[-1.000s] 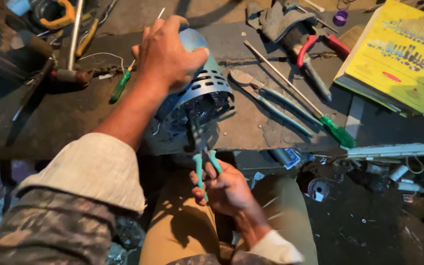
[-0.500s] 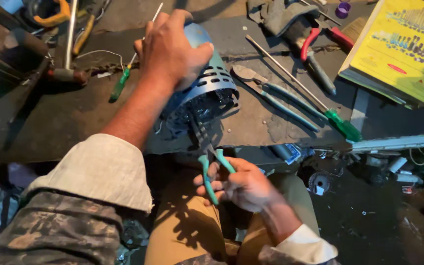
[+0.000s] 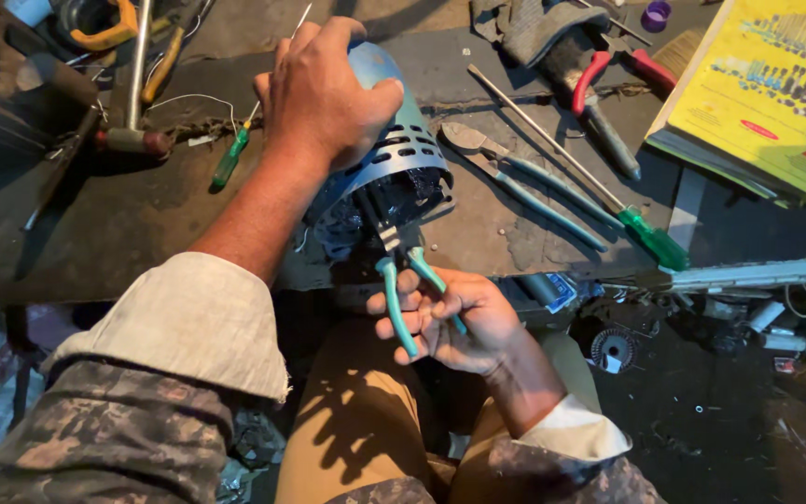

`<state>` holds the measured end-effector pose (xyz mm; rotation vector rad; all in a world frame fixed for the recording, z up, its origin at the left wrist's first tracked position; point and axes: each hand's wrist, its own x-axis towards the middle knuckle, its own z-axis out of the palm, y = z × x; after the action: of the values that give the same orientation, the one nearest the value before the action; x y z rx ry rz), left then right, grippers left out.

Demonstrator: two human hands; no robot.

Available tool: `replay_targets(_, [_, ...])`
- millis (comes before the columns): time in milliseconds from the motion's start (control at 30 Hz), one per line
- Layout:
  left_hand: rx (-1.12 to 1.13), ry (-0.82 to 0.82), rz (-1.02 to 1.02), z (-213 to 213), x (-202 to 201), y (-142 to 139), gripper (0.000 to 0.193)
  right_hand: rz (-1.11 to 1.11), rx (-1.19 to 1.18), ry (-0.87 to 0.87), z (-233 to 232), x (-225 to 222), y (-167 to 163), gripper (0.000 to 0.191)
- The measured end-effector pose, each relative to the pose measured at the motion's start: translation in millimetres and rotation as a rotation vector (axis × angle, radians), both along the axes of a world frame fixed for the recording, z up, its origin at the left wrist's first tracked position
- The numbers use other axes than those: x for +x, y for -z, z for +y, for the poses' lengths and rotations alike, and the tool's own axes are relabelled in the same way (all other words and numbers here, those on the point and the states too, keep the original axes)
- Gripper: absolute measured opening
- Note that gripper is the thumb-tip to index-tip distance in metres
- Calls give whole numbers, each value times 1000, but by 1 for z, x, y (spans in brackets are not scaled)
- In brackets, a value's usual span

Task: The person holds a perforated metal cylinder on a cluttered workbench and uses pliers to pull dark stringy material out of its open end, repeatedly gripping, extracting, and dropping the material onto the bench while repositioning the cylinder by hand.

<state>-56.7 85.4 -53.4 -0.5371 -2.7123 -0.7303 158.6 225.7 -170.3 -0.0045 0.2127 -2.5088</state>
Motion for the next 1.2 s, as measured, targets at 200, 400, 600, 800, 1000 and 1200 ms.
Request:
replay_targets(200, [2, 16, 25, -2, -5, 7, 57, -62, 10, -22, -2, -4, -8, 36])
replay_targets(400, [5, 32, 62, -3, -6, 9, 55, -143, 404, 46, -13, 4, -28, 33])
replay_targets(600, [-5, 7, 3, -1, -7, 5, 56, -145, 654, 174, -22, 53, -12, 40])
replay_targets(800, [-2, 17, 3, 0, -6, 2, 57, -229, 607, 257, 17, 90, -8, 35])
replay_targets(1000, [-27, 6, -2, 1, -6, 1, 59, -64, 518, 244, 45, 77, -25, 41])
replay_targets(1200, [-23, 19, 17, 1, -4, 3, 58, 114, 249, -3, 44, 61, -48, 47])
